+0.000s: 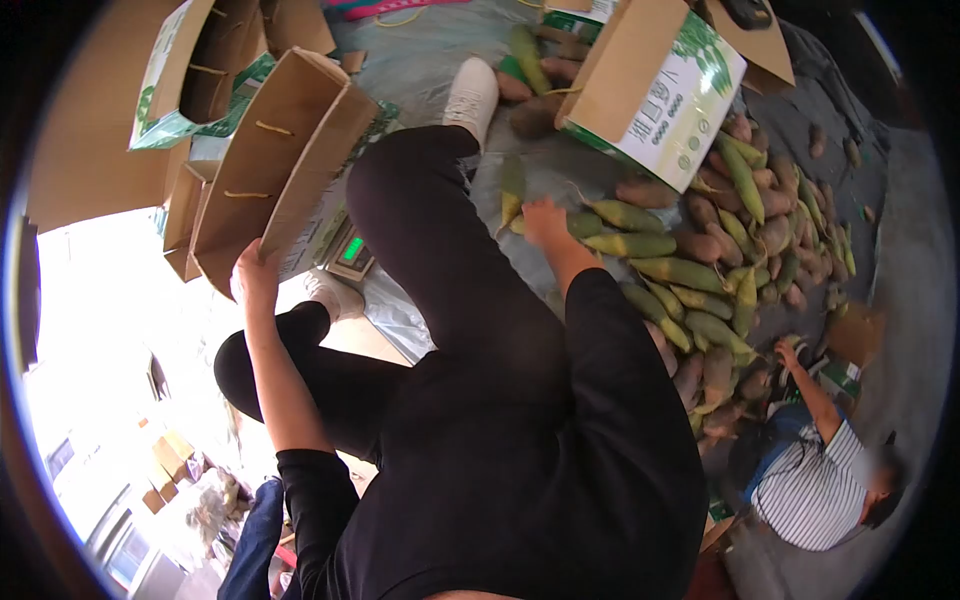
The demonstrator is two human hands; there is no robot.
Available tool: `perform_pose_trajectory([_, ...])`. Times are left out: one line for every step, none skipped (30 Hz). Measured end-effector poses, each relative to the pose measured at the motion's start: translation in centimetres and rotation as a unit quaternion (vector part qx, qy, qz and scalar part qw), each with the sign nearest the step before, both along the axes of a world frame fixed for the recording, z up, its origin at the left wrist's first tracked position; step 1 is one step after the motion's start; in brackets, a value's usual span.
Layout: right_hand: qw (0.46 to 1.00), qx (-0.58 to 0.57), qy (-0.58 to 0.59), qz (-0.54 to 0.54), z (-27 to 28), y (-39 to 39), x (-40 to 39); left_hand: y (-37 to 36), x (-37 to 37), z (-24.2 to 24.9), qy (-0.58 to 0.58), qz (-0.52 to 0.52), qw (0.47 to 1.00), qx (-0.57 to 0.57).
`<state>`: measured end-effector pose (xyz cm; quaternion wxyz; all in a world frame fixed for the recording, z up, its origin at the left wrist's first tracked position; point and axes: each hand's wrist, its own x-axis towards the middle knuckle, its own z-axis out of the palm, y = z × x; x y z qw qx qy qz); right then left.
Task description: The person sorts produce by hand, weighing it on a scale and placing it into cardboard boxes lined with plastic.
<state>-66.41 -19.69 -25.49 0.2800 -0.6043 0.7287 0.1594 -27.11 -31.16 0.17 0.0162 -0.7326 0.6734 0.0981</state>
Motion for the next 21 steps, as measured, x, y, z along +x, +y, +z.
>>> perform_pose_trajectory([1.0, 0.002, -0.002, 0.009, -0.2, 0.2, 0.4, 0.0, 0.0, 0.2, -0.002, -0.002, 1.0, -0.006])
perform_pose_trajectory([1.0, 0.002, -0.003, 0.018, -0.4, 0.3, 0.6, -0.1, -0.1, 0.2, -0.001, 0.007, 1.0, 0.009])
perform_pose_trajectory([1.0, -0.004, -0.007, 0.029, -0.1, 0.3, 0.9, -0.2, 0.0, 0.1, 0.001, 0.013, 1.0, 0.008])
perform_pose_trajectory([0.999, -0.002, 0.004, 0.051, 0.3, 0.4, 1.0, -0.1, 0.2, 0.0, -0.001, 0.004, 1.0, -0.004])
perform_pose_trajectory([0.997, -0.001, 0.016, 0.072, 0.7, 0.4, 1.2, -0.1, 0.3, -0.2, -0.002, -0.004, 1.0, -0.016])
perform_pose_trajectory([0.996, -0.008, 0.014, 0.085, 0.8, 0.5, 1.3, -0.1, -0.3, 0.6, -0.006, 0.022, 1.0, 0.015])
perform_pose_trajectory([0.989, -0.002, 0.042, 0.145, 0.7, 0.7, 1.4, 0.0, -0.4, 0.6, -0.001, 0.03, 1.0, 0.003])
perform_pose_trajectory([0.977, 0.004, 0.072, 0.203, 0.5, 1.1, 1.5, -0.1, -0.5, 0.8, -0.005, 0.031, 0.999, 0.018])
perform_pose_trajectory([0.976, 0.005, 0.066, 0.209, 0.3, 1.4, 1.7, -0.1, -0.9, 1.4, -0.006, 0.032, 0.999, 0.034])
perform_pose_trajectory([0.975, 0.006, 0.061, 0.214, -0.3, 2.1, 1.7, -0.1, -0.8, 1.4, -0.004, 0.044, 0.999, 0.029])
perform_pose_trajectory([0.972, 0.002, 0.064, 0.225, -5.5, 2.7, 0.1, -0.1, -0.7, 1.3, -0.003, 0.03, 0.999, 0.019])
perform_pose_trajectory([0.983, -0.06, -0.08, 0.156, -10.2, 5.0, -0.4, 0.1, -0.5, 1.1, -0.001, 0.016, 1.0, 0.009])
perform_pose_trajectory([0.964, -0.118, -0.224, 0.082, -14.6, 8.1, -1.8, 0.2, -0.2, 0.8, 0.0, 0.027, 1.0, 0.005])
perform_pose_trajectory([0.916, -0.17, -0.363, 0.007, -18.8, 10.5, -2.0, 0.3, 0.1, 0.3, 0.0, 0.015, 1.0, -0.015])
perform_pose_trajectory([0.841, -0.214, -0.492, -0.069, -20.5, 9.9, -2.8, 0.3, 0.2, 0.1, 0.0, 0.003, 0.999, -0.036])
perform_pose_trajectory([0.842, -0.213, -0.492, -0.059, -21.4, 10.3, -5.2, 0.3, 0.4, 0.0, -0.002, -0.002, 0.999, -0.034])
perform_pose_trajectory([0.873, -0.201, -0.443, -0.023, -19.8, 10.0, -5.2, 0.3, 0.3, 0.0, 0.0, 0.007, 0.999, -0.037])
perform_pose_trajectory([0.901, -0.188, -0.391, 0.012, -18.3, 9.9, -4.3, 0.4, 0.2, 0.1, -0.006, 0.006, 0.999, -0.037])
perform_pose_trajectory([0.924, -0.176, -0.337, 0.045, -16.8, 9.5, -3.7, 0.4, 0.2, 0.2, -0.011, 0.003, 0.999, -0.036])
perform_pose_trajectory([0.942, -0.165, -0.282, 0.079, -15.6, 9.0, -3.5, 0.5, 0.4, -0.1, -0.008, -0.001, 0.999, -0.046])
perform_pose_trajectory([0.956, -0.153, -0.225, 0.11, -13.9, 8.5, -3.1, 0.5, 0.4, -0.1, -0.007, 0.005, 0.999, -0.048])
